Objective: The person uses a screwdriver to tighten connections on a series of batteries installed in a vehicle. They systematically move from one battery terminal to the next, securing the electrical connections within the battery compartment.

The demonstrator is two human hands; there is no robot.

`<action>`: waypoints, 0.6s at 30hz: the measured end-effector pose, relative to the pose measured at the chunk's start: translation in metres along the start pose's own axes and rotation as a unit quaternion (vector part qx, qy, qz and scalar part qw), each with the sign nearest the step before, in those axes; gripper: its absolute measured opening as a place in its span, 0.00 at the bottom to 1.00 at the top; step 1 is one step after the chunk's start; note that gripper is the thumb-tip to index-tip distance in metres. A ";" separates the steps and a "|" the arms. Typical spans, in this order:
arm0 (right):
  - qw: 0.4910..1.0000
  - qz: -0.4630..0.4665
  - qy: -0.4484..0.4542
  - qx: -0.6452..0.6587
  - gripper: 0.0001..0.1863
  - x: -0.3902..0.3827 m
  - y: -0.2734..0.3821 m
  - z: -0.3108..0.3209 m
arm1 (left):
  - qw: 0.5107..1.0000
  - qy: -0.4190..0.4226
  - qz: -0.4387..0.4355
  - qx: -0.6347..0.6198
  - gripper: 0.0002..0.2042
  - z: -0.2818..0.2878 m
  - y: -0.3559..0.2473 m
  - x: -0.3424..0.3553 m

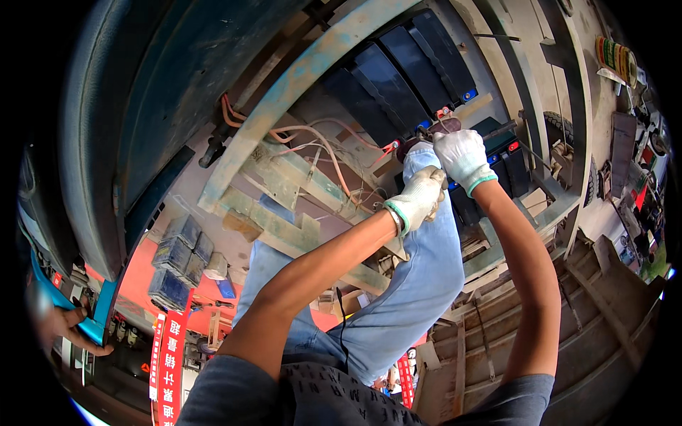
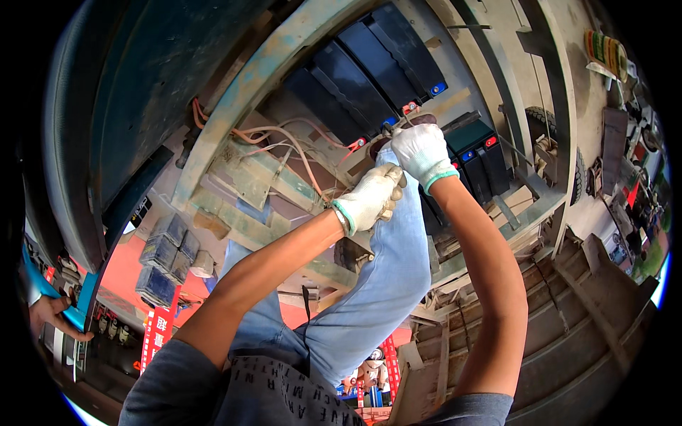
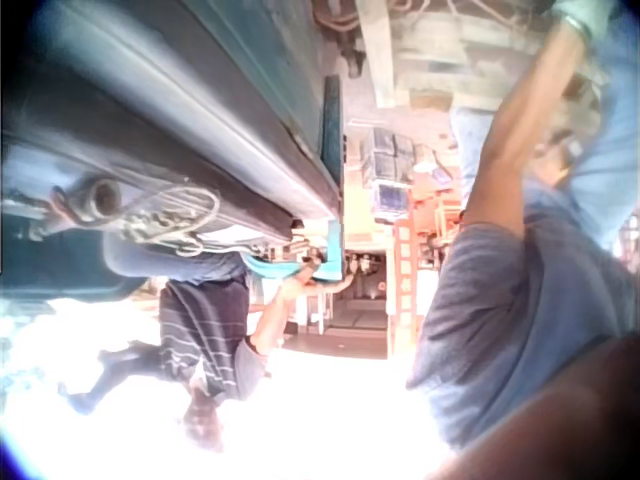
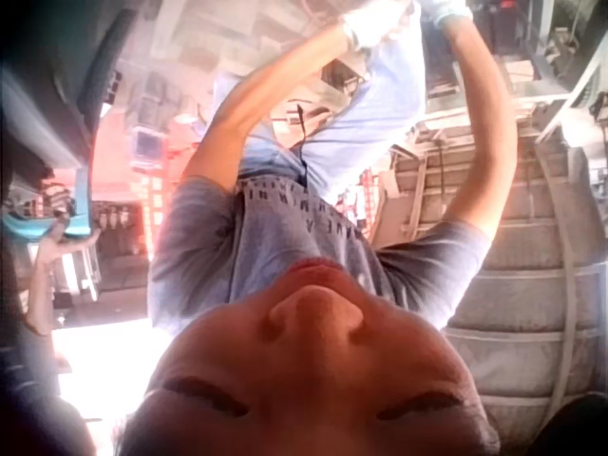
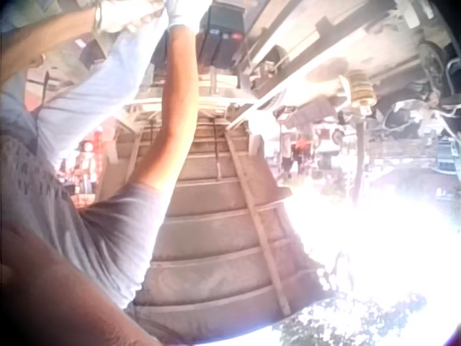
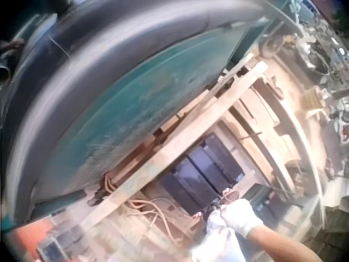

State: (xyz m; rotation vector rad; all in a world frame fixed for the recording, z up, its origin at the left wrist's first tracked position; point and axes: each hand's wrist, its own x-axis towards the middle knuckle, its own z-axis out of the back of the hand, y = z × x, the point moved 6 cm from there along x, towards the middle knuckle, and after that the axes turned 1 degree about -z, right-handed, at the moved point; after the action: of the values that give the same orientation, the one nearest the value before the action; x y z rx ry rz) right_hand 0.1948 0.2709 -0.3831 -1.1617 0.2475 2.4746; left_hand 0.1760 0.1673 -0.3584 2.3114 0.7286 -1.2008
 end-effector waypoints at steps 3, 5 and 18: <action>1.000 -0.007 -0.005 -0.003 0.05 0.000 -0.001 -0.001 | 1.000 -0.002 0.015 -0.002 0.12 -0.001 -0.002 -0.005; 1.000 -0.005 -0.010 -0.002 0.05 -0.001 -0.001 -0.003 | 1.000 0.003 0.022 0.006 0.12 -0.001 0.000 -0.003; 0.998 -0.035 -0.048 0.022 0.06 -0.003 -0.005 -0.003 | 0.999 -0.015 0.024 0.038 0.13 -0.002 -0.009 -0.008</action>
State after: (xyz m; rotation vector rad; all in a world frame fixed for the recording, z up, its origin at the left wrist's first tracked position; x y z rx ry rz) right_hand 0.2005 0.2740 -0.3827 -1.0136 0.2288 2.4441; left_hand 0.1677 0.1734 -0.3519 2.3541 0.6245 -1.2594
